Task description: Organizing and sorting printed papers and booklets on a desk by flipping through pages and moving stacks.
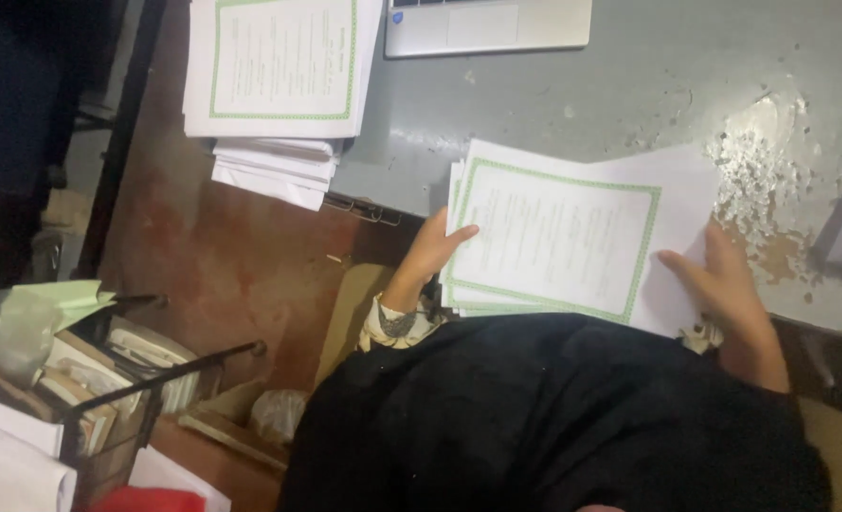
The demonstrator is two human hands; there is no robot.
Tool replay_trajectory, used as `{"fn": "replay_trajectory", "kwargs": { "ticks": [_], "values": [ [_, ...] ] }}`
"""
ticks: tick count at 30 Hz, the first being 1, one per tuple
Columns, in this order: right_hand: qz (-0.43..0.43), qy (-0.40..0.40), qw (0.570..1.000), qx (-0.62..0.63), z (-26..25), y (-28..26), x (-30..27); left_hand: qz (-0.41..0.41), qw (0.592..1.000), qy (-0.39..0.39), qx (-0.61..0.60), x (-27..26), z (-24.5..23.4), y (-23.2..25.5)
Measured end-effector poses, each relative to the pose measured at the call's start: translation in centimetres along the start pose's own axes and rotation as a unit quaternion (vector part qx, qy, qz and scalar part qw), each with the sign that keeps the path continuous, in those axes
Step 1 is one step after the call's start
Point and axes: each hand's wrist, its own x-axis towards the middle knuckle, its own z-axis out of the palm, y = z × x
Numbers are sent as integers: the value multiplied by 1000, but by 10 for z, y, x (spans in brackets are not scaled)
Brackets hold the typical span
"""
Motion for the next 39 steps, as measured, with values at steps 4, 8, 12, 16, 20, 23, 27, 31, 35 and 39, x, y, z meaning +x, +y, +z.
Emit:
{"fn": "replay_trajectory", "kwargs": {
  "ticks": [4, 8, 12, 16, 20, 23, 27, 31, 35, 39],
  "values": [
    [-230, 73, 970, 15, 12, 28, 45, 81, 984, 152, 51, 11, -16, 14],
    [-425, 134, 892, 77, 22, 37, 77, 193, 964, 182, 28, -7, -43, 48],
    [-512, 161, 833, 135, 29, 28, 99, 293, 922, 253, -23, 5, -62, 32],
    [-512, 158, 833, 139, 33, 42, 125, 318, 922, 211, -68, 21, -67, 23],
    [-557, 118, 798, 199, 39, 18, 105, 281, 938, 162, -119, 3, -68, 47],
    [-560, 98, 801, 189, 39, 14, 100, 291, 943, 145, -76, 8, -74, 45],
    [-577, 26, 790, 206, 43, 28, 122, 271, 951, 67, -130, 18, -70, 39],
    [-613, -20, 767, 189, 51, 27, 127, 298, 939, 144, -93, 21, -60, 36],
    [-532, 123, 815, 193, 52, 43, 131, 255, 950, 172, -56, 34, -68, 23],
    [-430, 185, 875, 127, 68, 44, 121, 179, 964, 194, -35, 50, -58, 7]
  ]
}}
